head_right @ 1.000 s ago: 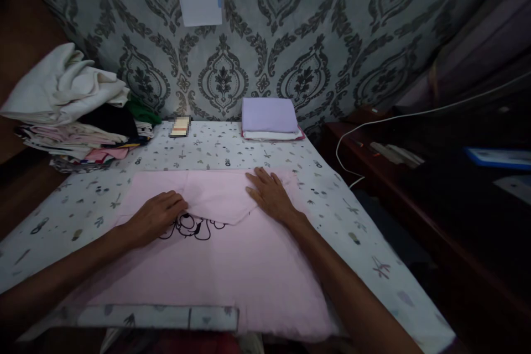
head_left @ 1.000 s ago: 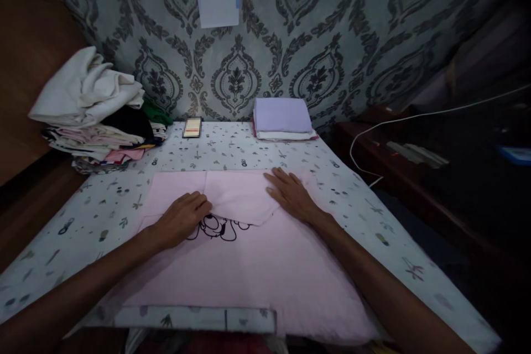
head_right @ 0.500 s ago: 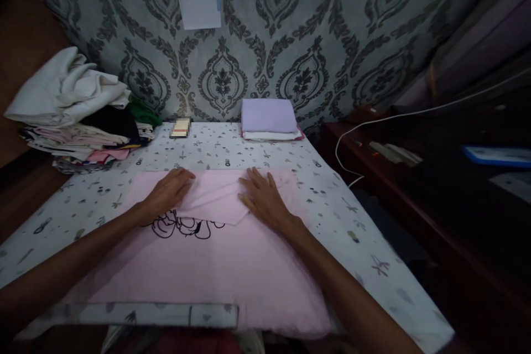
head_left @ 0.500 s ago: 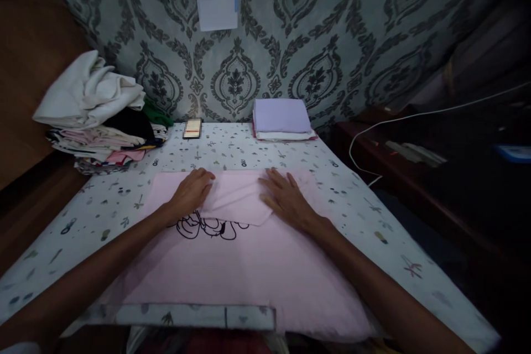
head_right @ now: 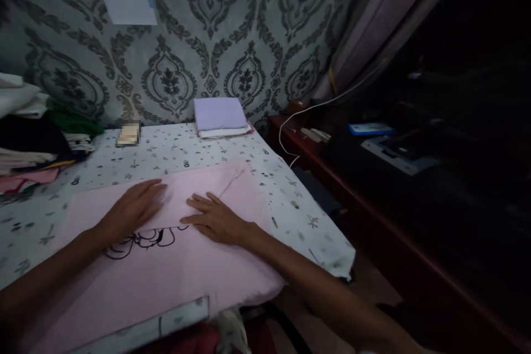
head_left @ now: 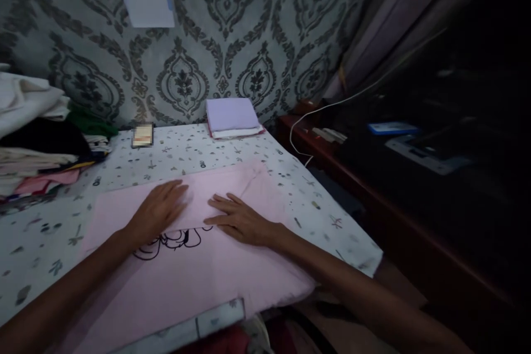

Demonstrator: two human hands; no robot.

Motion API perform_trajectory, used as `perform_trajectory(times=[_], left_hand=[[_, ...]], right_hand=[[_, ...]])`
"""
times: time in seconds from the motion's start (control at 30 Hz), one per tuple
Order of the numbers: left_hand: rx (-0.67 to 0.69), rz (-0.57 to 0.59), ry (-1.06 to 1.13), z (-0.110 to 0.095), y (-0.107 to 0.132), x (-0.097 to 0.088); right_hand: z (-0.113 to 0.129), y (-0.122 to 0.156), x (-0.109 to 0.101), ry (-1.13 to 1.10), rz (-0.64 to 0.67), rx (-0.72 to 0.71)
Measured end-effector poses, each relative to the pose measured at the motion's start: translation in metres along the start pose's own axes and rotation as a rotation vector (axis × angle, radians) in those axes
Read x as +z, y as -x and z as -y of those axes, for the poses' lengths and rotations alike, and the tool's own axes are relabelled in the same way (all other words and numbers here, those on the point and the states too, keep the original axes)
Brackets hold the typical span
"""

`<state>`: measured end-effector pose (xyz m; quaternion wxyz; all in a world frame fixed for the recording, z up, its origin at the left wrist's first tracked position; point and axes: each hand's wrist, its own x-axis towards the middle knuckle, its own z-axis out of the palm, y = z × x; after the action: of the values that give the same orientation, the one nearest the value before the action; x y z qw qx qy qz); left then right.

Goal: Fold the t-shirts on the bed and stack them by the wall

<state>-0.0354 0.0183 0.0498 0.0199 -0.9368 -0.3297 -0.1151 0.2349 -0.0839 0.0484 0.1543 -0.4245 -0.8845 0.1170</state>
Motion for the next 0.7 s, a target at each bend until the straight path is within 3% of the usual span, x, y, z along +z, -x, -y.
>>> perform_trajectory(times=[0.1,0.23,0.37,0.43,0.57,0.7], left_hand=[[0.14,0.074,0.011,-0.009,0.012,0.011],[0.131,0.104,-0.037,-0.009,0.029,0.015],[0.185,0.067,-0.027,-0.014,0.056,0.01],[0.244,0.045,-0.015,-0.022,0.074,0.006],[0.364,0.032,0.005,-0.043,0.106,-0.006],[0.499,0.033,-0.005,-0.057,0.128,-0.02]], right_hand=[[0.006,0.009,-0.002,-0.012,0.001,0.016],[0.014,0.047,-0.006,-0.045,-0.145,0.155],[0.033,0.108,-0.01,-0.144,-0.47,0.506],[0.049,0.139,-0.009,-0.23,-0.569,0.722],[0.084,0.184,0.011,-0.418,-0.559,1.023],[0.093,0.203,0.042,-0.557,-0.516,1.197]])
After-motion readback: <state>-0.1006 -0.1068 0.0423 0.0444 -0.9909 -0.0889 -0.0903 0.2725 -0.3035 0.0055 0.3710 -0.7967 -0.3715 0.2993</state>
